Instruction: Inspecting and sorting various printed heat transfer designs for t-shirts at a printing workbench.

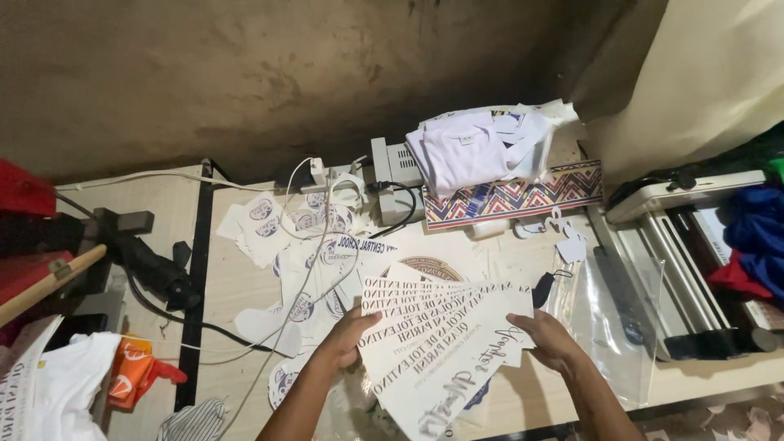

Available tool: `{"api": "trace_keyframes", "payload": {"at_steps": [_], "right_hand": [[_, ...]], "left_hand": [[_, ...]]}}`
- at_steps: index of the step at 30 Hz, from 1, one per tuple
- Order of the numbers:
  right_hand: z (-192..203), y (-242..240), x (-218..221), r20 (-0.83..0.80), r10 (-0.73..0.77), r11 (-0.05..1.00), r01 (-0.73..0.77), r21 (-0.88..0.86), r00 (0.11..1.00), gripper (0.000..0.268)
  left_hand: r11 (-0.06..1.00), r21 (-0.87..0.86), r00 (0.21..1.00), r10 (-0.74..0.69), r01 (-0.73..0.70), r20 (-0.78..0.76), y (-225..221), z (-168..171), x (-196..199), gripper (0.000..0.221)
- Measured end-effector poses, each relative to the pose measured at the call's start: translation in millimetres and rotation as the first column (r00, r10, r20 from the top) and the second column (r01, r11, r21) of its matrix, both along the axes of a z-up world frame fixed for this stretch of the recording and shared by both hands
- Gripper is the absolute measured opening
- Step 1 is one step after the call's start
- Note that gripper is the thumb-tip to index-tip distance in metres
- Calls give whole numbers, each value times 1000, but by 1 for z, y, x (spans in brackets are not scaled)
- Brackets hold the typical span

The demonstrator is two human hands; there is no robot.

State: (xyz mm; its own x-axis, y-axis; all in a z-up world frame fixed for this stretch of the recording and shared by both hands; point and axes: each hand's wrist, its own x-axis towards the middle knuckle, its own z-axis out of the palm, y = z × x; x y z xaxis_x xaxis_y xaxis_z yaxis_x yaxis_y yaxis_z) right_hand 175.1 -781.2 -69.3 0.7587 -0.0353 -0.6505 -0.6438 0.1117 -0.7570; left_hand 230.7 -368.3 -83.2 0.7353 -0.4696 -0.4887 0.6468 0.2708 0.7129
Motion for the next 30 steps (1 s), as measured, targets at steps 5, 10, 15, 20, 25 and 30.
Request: {"api": "trace_keyframes", "payload": {"at_steps": [5, 10, 15, 20, 25, 30], "right_hand": [[-9, -4, -28, -244, -101, 959, 160, 235, 965, 49], [-37, -17, -91, -291, 13, 916, 105, 386, 957, 59], [-63, -20, -103, -210, 284, 954, -252, 164, 936, 80], [-2, 3, -66, -209, 231, 963, -192, 188, 950, 75], [24, -2, -22, -218, 262, 957, -282, -65, 940, 60], [31, -7, 8, 223, 309, 928, -242, -283, 925, 31]], "left_hand": [[982, -186, 977, -61, 23, -204, 18, 2, -35, 52], [958, -273, 981, -131, 88, -146, 53, -72, -120, 61], [994, -41, 993, -103, 105, 53, 89, -219, -176, 75], [969, -96, 945, 195, -227, -264, 37, -50, -117, 85], [965, 198, 981, -147, 171, -128, -3, 58, -48, 75], [946, 323, 961, -73, -17, 267, -19, 22, 3, 48]]}}
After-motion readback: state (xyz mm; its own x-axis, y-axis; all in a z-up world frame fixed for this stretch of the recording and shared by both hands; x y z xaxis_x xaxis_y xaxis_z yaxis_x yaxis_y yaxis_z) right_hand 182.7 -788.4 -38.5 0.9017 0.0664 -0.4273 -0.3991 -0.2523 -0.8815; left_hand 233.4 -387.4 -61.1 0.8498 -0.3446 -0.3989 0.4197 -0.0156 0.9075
